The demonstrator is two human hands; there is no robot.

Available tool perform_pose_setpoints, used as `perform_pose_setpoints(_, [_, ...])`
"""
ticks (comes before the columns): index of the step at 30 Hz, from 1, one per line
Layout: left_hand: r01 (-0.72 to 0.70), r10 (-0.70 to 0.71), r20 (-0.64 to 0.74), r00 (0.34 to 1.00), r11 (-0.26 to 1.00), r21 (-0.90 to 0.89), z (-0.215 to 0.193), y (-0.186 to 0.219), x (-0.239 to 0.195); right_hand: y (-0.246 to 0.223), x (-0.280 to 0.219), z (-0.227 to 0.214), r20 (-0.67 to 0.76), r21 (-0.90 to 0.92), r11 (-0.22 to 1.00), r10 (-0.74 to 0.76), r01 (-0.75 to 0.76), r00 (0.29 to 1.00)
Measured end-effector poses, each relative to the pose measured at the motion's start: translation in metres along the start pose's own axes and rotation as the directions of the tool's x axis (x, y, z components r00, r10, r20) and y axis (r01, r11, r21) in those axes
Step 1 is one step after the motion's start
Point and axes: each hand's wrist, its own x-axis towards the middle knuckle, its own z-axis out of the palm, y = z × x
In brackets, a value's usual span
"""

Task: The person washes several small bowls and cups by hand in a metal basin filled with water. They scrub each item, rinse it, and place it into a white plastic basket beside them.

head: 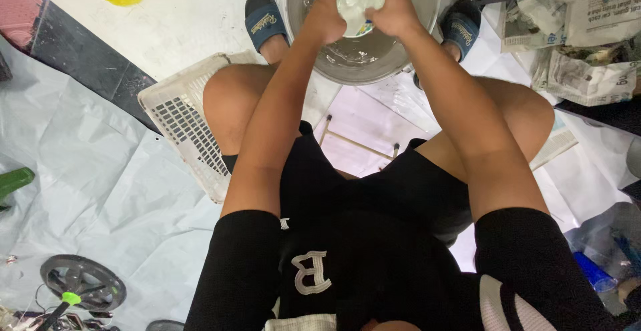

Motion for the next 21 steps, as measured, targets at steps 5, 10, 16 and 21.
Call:
perform_pose_setpoints(5, [-0.155,0.16,-0.184,0.97,0.987,0.042,-0.003,0.019,-0.012,-0.043,-0.014,-0.007,-0.112,0.049,0.998,0.048,-0.043,0.993])
perform_pose_setpoints(10, [0.024,-0.015,-0.155,0.988,0.998,0.052,-0.032,0.063,-0.025,-0.033,-0.007,0.001,-0.204,-0.029,0.997,-0.071,0.066,0.976])
perform_pose_setpoints(16, [0.045,-0.045,-0.185,0.982,0.999,-0.005,-0.038,0.059,-0.015,-0.016,0.003,0.006,-0.081,-0.129,0.991,-0.051,0.041,0.995])
perform_pose_setpoints(21, [-0.059,0.054,-0.173,0.984,0.998,-0.026,-0.038,0.039,-0.01,-0.037,-0.005,-0.014,0.173,0.292,0.948,0.076,-0.124,0.982])
